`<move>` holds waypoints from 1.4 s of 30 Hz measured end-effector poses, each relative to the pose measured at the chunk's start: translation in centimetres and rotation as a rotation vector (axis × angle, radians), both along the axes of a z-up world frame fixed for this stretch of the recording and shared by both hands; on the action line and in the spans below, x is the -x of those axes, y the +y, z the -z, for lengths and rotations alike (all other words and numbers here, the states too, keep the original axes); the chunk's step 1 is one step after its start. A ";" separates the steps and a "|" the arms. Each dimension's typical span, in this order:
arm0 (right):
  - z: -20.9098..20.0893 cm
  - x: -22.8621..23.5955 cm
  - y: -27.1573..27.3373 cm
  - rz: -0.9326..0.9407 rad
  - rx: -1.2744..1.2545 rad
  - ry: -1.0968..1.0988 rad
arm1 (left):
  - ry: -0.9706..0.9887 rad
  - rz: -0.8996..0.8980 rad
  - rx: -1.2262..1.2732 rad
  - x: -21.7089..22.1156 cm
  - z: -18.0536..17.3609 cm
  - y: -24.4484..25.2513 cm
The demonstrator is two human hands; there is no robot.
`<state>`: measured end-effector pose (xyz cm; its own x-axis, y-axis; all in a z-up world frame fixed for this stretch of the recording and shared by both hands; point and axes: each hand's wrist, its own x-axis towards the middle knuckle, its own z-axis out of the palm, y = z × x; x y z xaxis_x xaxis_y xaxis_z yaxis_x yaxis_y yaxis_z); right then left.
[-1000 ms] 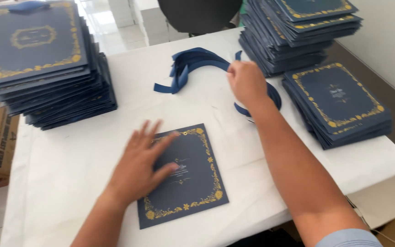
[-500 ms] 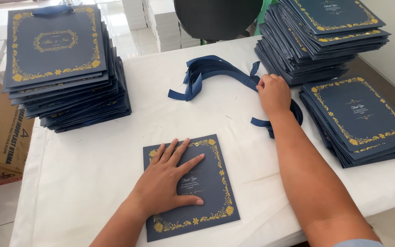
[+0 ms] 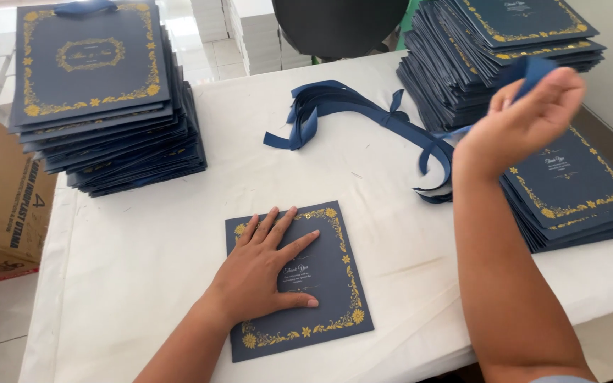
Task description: Assembling gift bags by threading ribbons through pre-punched holes and tying them to form handles.
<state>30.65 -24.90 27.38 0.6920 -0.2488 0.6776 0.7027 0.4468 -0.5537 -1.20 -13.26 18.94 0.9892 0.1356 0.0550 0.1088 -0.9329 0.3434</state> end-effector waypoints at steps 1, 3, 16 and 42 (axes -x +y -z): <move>-1.6 1.7 -0.6 -0.048 -0.028 -0.042 | -0.013 0.003 0.009 0.0 -0.1 0.0; -0.9 5.0 -0.5 -0.223 0.361 -0.133 | -0.125 -0.061 0.040 0.0 -0.5 -0.7; -3.7 8.7 -5.3 -0.665 1.645 -0.130 | -0.322 -0.258 0.779 0.9 -3.4 -1.2; 9.3 14.7 1.1 -0.566 1.163 -0.610 | -0.341 -0.639 0.847 0.2 -2.8 -0.4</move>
